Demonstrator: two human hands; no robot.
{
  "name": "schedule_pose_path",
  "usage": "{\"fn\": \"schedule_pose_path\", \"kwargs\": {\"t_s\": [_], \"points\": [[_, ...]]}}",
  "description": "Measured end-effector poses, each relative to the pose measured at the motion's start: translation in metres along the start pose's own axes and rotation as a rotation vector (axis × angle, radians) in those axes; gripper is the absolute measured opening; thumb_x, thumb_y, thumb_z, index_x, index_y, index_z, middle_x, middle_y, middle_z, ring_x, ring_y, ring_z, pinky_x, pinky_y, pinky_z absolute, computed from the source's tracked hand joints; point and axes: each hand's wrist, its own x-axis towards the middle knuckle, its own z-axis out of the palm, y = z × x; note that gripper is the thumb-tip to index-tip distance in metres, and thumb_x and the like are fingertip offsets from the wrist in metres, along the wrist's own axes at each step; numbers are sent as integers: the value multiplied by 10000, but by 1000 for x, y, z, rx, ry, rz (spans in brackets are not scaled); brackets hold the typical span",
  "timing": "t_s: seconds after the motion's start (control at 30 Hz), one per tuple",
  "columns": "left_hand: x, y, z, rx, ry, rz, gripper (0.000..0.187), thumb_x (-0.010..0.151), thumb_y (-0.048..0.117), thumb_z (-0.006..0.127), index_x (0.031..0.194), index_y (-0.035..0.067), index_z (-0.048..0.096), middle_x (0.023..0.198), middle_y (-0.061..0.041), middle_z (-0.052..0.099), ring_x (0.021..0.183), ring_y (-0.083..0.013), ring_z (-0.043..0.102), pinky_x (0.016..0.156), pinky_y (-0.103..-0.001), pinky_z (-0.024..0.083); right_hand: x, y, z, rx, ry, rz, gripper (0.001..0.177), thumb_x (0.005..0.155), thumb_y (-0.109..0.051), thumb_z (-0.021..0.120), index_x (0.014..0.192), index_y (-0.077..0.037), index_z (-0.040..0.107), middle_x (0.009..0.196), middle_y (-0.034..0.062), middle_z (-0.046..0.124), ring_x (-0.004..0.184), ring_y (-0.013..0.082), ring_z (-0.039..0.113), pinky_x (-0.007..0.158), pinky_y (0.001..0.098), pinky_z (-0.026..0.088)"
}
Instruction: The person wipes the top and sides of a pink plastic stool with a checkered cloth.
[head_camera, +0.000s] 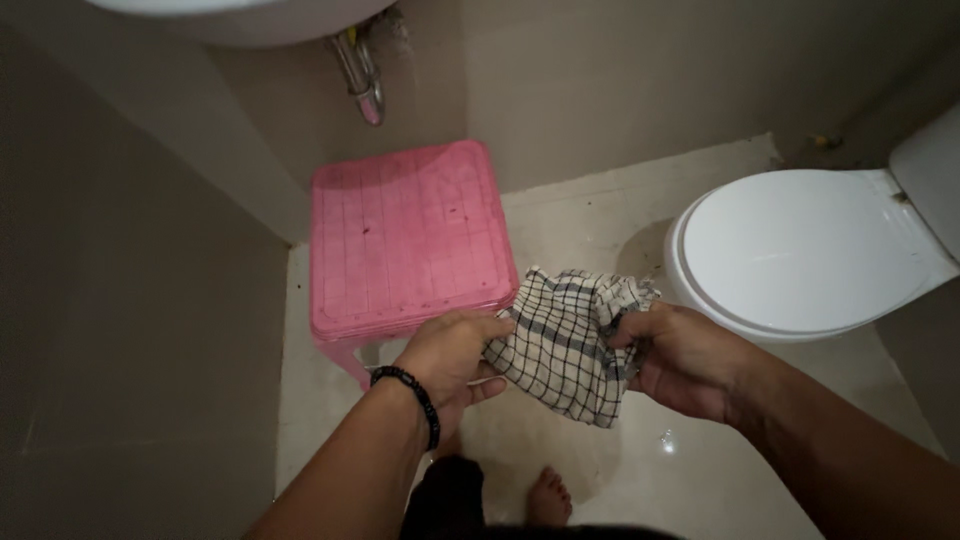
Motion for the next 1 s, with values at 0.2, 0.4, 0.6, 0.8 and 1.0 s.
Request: {"fn": "schedule_pose_path", "kwargs": {"t_s": [0.2, 0.4, 0.6, 0.8, 1.0], "points": [[18, 17, -22, 57, 38, -62, 179, 896, 251, 660, 1015, 123, 696, 928, 4, 678, 851, -147, 590, 779, -338, 485, 24, -3, 22, 57, 47, 49, 382, 853, -46, 520, 1204, 54, 629, 1123, 146, 736, 943, 228, 698, 879, 404, 565], [40, 34, -50, 40, 23, -45, 190, 885, 239, 662, 1008, 100, 705, 889, -12, 665, 817, -161, 593, 743, -340, 490, 43, -21, 55, 7, 98, 33, 406, 908, -190, 598, 1251, 16, 664, 1131, 109, 744, 976, 207, 692, 898, 384, 563], [44, 63, -72, 87, -6, -91, 308, 940, 328, 665, 1079, 57, 716, 942, -30, 705, 812, -157, 593, 755, -325, 481, 51, -43, 91, 13, 91, 24, 444, 920, -311, 633, 1262, -32, 674, 1145, 87, 741, 1022, 190, 694, 896, 358, 579], [50, 82, -86, -27, -103, -55, 323, 926, 183, 669, 1233, 97, 622, 1049, -35, 741, 960, -187, 695, 849, -361, 558, 73, -51, 117, 30, 238, 9, 363, 966, -100, 531, 1304, 20, 583, 1207, 160, 707, 1058, 235, 688, 941, 375, 579], [89, 82, -97, 119, -67, 81, 411, 853, 69, 667, 1261, 32, 628, 1092, -93, 733, 939, -227, 710, 796, -374, 584, 85, -58, 129, 105, 373, -11, 374, 994, -12, 439, 1362, -66, 484, 1252, 162, 651, 1104, 256, 670, 964, 420, 585]]}}
